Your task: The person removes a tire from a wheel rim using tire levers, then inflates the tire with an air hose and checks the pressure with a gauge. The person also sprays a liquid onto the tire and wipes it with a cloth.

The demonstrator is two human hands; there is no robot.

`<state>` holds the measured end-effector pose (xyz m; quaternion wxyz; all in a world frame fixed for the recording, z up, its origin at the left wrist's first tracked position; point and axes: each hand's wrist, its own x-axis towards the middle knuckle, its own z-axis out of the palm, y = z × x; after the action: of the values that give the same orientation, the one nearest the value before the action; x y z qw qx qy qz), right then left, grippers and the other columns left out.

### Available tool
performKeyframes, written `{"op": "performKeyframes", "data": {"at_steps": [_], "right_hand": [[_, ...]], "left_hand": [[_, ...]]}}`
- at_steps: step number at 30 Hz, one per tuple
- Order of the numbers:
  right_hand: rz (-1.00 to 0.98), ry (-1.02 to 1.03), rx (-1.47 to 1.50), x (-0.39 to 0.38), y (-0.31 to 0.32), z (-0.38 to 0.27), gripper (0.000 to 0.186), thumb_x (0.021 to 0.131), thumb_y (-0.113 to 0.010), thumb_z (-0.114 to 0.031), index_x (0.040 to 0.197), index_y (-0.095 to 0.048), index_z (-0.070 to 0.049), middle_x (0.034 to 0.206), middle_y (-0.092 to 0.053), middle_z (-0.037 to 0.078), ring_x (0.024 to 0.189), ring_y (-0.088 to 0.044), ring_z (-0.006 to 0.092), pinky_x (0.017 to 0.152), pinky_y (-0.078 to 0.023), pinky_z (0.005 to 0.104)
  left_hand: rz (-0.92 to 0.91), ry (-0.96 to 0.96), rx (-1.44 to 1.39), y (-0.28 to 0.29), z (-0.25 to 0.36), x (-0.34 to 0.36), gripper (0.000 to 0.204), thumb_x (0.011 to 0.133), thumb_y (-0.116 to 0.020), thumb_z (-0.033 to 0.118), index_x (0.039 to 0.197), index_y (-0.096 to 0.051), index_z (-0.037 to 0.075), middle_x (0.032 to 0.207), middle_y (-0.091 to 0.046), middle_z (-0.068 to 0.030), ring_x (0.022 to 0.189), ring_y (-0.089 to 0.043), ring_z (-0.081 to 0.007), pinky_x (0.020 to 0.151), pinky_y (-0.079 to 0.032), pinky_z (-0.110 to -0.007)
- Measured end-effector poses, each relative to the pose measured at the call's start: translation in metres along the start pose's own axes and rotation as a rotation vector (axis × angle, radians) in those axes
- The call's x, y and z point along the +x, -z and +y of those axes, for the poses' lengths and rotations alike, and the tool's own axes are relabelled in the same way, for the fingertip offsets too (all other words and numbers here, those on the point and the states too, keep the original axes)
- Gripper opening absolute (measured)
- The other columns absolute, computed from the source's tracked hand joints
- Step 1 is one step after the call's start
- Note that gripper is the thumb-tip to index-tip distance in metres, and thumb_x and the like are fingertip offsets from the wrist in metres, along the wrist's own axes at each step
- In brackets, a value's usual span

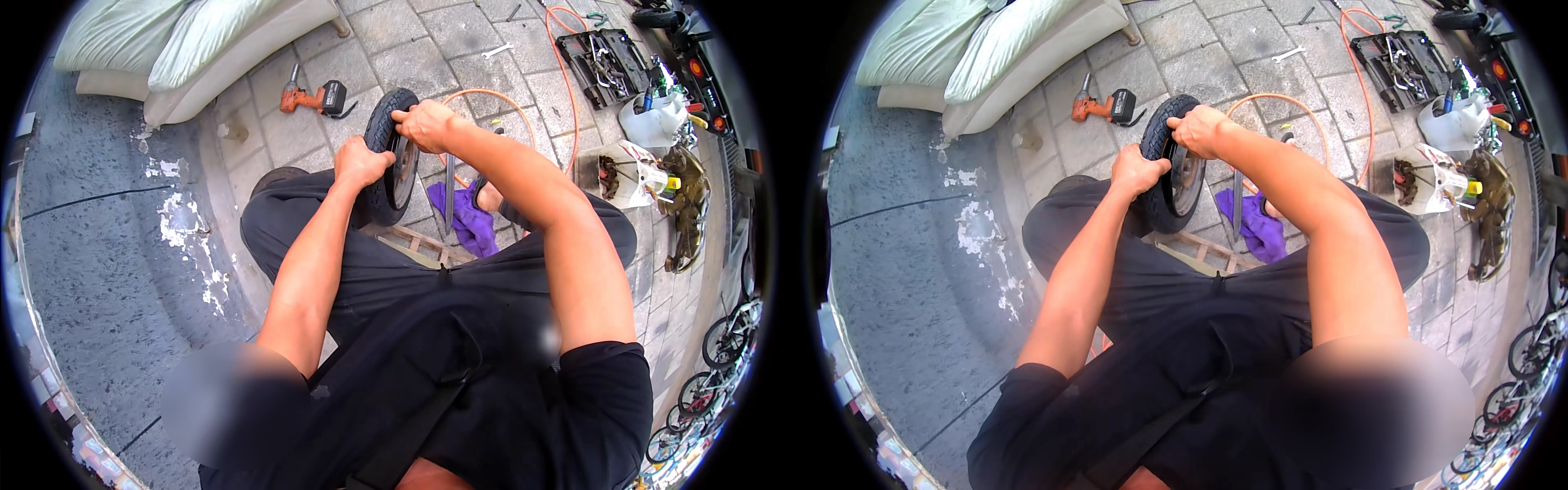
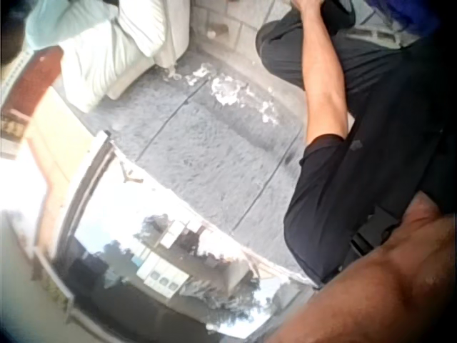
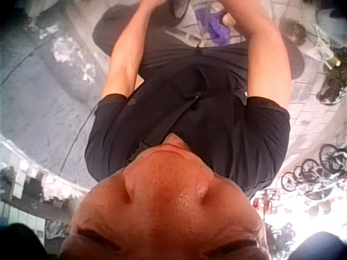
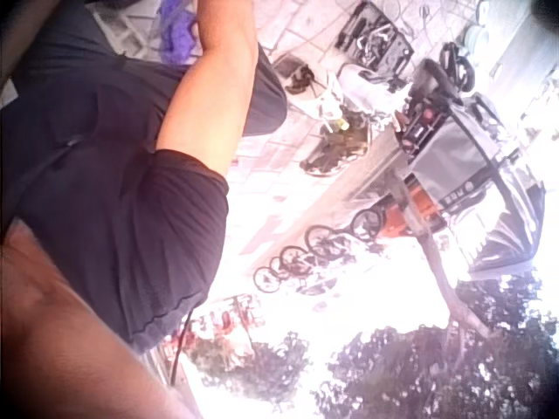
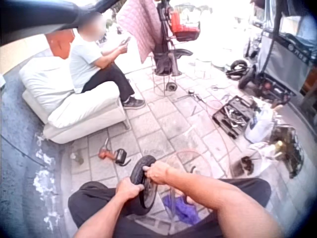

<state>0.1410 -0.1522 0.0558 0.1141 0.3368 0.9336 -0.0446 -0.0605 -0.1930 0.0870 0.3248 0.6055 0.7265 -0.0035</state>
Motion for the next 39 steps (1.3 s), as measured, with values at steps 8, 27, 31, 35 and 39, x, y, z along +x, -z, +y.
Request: {"op": "performKeyframes", "data": {"at_steps": [8, 27, 31, 35, 39], "right_hand": [[0.011, 0.042, 0.078, -0.022, 0.007, -0.029, 0.024, 0.088, -0.068, -0.025, 0.106, -0.076, -0.013, 0.110, -0.076, 0.009, 0.094, -0.078, 0.0275, 0.078, -0.061, 0.0436], [0.180, -0.098, 0.467, -0.071, -0.001, -0.046, 0.030, 0.088, -0.062, -0.010, 0.116, -0.074, -0.011, 0.162, -0.050, 0.006, 0.123, -0.067, 0.0316, 0.098, -0.057, 0.0470], [0.063, -0.032, 0.311, -0.065, -0.013, -0.045, 0.032, 0.089, -0.067, -0.014, 0.120, -0.074, -0.010, 0.166, -0.044, 0.006, 0.124, -0.067, 0.0300, 0.099, -0.057, 0.0445], [0.013, 0.034, 0.188, -0.055, -0.009, -0.054, 0.035, 0.089, -0.069, -0.018, 0.123, -0.075, -0.016, 0.168, -0.041, 0.007, 0.117, -0.071, 0.0294, 0.094, -0.060, 0.0436], [-0.089, 0.137, 0.147, -0.061, 0.006, -0.055, 0.030, 0.089, -0.068, -0.018, 0.118, -0.077, -0.019, 0.172, -0.035, 0.005, 0.106, -0.076, 0.0304, 0.087, -0.062, 0.0440]], "left_hand": [[-0.025, -0.060, 0.059, -0.005, 0.006, -0.009, 0.065, 0.070, -0.081, 0.041, 0.114, -0.073, -0.006, 0.114, -0.075, -0.0291, 0.111, -0.073, -0.0410, 0.097, -0.057, -0.044], [-0.084, -0.160, 0.045, -0.005, -0.013, 0.006, 0.069, 0.069, -0.081, 0.042, 0.118, -0.071, -0.006, 0.117, -0.074, -0.0299, 0.113, -0.073, -0.0402, 0.098, -0.057, -0.043], [-0.163, -0.183, -0.054, -0.002, -0.006, 0.001, 0.064, 0.068, -0.081, 0.040, 0.113, -0.073, -0.004, 0.110, -0.076, -0.0274, 0.106, -0.075, -0.0365, 0.093, -0.057, -0.041], [-0.085, -0.214, -0.027, -0.009, -0.020, 0.014, 0.056, 0.067, -0.082, 0.038, 0.106, -0.076, -0.002, 0.099, -0.078, -0.0227, 0.096, -0.077, -0.0327, 0.087, -0.058, -0.040], [-0.101, -0.273, -0.014, -0.006, -0.025, 0.019, 0.046, 0.068, -0.082, 0.036, 0.094, -0.077, -0.002, 0.086, -0.077, -0.0184, 0.085, -0.077, -0.0282, 0.080, -0.058, -0.040]]}}
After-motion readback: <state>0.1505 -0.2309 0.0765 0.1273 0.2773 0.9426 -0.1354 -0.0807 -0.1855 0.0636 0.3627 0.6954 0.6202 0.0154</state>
